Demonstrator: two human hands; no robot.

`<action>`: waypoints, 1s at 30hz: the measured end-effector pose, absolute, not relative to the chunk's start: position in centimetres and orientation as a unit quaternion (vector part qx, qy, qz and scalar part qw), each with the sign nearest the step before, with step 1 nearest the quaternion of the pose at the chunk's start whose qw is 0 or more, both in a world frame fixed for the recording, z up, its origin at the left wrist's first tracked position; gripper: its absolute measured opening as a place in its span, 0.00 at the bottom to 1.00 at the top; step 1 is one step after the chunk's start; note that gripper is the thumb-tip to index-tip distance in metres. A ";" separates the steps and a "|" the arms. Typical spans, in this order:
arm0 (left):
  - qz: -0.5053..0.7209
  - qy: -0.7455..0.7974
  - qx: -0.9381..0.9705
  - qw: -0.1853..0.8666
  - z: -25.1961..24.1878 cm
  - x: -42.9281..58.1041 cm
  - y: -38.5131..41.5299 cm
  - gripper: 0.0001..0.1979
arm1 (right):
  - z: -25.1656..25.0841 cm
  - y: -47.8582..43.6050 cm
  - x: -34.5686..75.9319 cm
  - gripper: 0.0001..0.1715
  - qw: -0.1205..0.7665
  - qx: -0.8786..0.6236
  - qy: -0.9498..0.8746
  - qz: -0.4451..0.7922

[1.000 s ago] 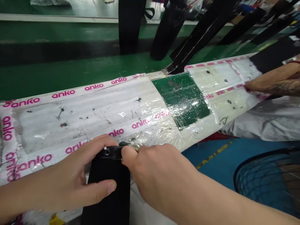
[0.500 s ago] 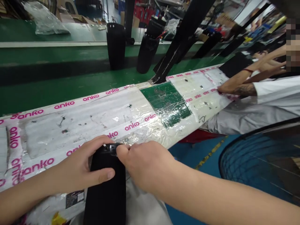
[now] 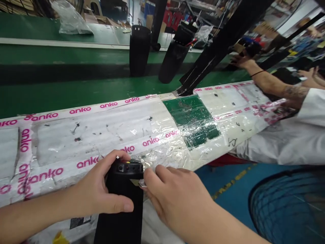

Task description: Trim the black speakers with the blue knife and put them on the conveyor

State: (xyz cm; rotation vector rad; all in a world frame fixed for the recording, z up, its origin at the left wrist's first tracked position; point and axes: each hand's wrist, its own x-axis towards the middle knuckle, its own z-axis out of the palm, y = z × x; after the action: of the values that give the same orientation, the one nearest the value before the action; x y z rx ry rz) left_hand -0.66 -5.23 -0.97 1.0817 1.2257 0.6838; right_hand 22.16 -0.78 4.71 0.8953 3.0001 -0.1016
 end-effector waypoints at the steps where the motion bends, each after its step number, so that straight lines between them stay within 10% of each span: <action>1: 0.301 0.531 0.479 0.631 -1.0 -0.6 -5.2 0.39 | 4.2 -0.9 21.8 0.12 0.006 0.287 0.958 -0.021; 19: 0.302 0.477 0.567 0.600 -0.7 -0.7 -4.2 0.19 | 4.2 -1.5 20.5 0.23 0.157 0.348 0.924 -0.027; 30: 0.273 0.472 0.584 0.601 -0.7 -0.8 -3.7 0.16 | 5.7 1.8 19.7 0.08 0.249 0.290 0.917 -0.116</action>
State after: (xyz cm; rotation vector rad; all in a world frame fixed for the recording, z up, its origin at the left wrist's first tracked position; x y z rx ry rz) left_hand -0.82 -3.74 -0.69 1.3543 1.0939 0.6337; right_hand 19.70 1.79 5.66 0.7892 2.4978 -0.3162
